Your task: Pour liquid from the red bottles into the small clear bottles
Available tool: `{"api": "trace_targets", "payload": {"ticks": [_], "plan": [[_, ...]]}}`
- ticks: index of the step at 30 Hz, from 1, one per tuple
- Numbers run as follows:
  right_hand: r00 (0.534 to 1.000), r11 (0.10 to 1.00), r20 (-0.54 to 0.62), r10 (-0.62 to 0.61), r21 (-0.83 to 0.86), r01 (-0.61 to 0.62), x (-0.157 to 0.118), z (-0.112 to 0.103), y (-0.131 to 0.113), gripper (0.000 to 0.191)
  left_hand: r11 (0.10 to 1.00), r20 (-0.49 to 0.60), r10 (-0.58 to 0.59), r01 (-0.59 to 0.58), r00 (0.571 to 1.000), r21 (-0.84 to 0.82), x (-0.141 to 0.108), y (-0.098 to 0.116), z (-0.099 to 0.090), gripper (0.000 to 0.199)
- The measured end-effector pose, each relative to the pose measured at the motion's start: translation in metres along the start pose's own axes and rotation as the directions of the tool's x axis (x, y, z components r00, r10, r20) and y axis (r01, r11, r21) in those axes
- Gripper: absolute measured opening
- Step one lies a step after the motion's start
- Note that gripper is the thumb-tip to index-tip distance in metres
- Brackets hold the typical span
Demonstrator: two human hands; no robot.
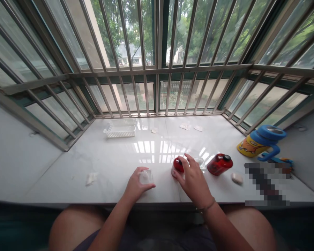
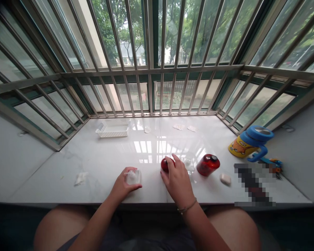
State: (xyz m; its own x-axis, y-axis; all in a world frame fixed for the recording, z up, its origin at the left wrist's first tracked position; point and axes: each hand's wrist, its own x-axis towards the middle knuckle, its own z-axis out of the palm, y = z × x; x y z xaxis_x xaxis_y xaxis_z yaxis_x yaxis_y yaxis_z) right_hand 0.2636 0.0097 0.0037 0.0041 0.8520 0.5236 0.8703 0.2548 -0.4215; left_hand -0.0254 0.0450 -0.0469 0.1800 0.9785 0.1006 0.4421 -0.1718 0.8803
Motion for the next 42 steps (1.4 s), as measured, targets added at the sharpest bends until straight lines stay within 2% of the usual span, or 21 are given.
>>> {"api": "trace_targets", "payload": {"ticks": [6,12,18,24,29,34,39,42], "plan": [[0.984,0.990,0.137,-0.111,0.107,0.096,0.003,0.019,-0.004,0.061,1.000,0.000,0.015,-0.015,1.000,-0.012,0.000,-0.003,0.001,0.062],[0.995,0.990,0.081,-0.049,0.138,0.037,-0.006,0.043,-0.014,0.063,1.000,-0.021,0.022,-0.022,1.000,-0.010,0.001,-0.001,0.002,0.062],[0.998,0.990,0.059,-0.020,0.139,0.011,-0.008,0.044,-0.017,0.064,0.999,-0.035,0.033,-0.034,0.999,-0.025,0.001,-0.002,0.002,0.062],[0.993,0.997,0.111,-0.033,0.075,0.025,-0.003,0.046,-0.012,0.069,0.998,-0.039,0.044,-0.045,0.998,-0.047,0.004,-0.006,0.007,0.060],[0.982,0.994,0.191,-0.001,-0.106,0.021,0.025,0.049,-0.002,0.075,0.989,-0.063,0.147,-0.148,0.987,-0.027,0.024,-0.010,0.021,0.056],[0.976,0.982,0.214,0.048,-0.190,-0.007,0.054,0.054,0.002,0.070,0.988,-0.010,0.152,-0.151,0.988,0.035,0.052,-0.007,0.036,0.051],[0.970,0.979,0.234,0.065,-0.205,-0.016,0.056,0.057,0.003,0.070,0.984,-0.009,0.170,-0.169,0.985,0.048,0.068,-0.007,0.047,0.049],[0.968,0.983,0.249,0.032,-0.181,0.014,0.053,0.047,0.005,0.081,0.980,-0.026,0.198,-0.197,0.980,0.039,0.070,-0.010,0.049,0.051]]}}
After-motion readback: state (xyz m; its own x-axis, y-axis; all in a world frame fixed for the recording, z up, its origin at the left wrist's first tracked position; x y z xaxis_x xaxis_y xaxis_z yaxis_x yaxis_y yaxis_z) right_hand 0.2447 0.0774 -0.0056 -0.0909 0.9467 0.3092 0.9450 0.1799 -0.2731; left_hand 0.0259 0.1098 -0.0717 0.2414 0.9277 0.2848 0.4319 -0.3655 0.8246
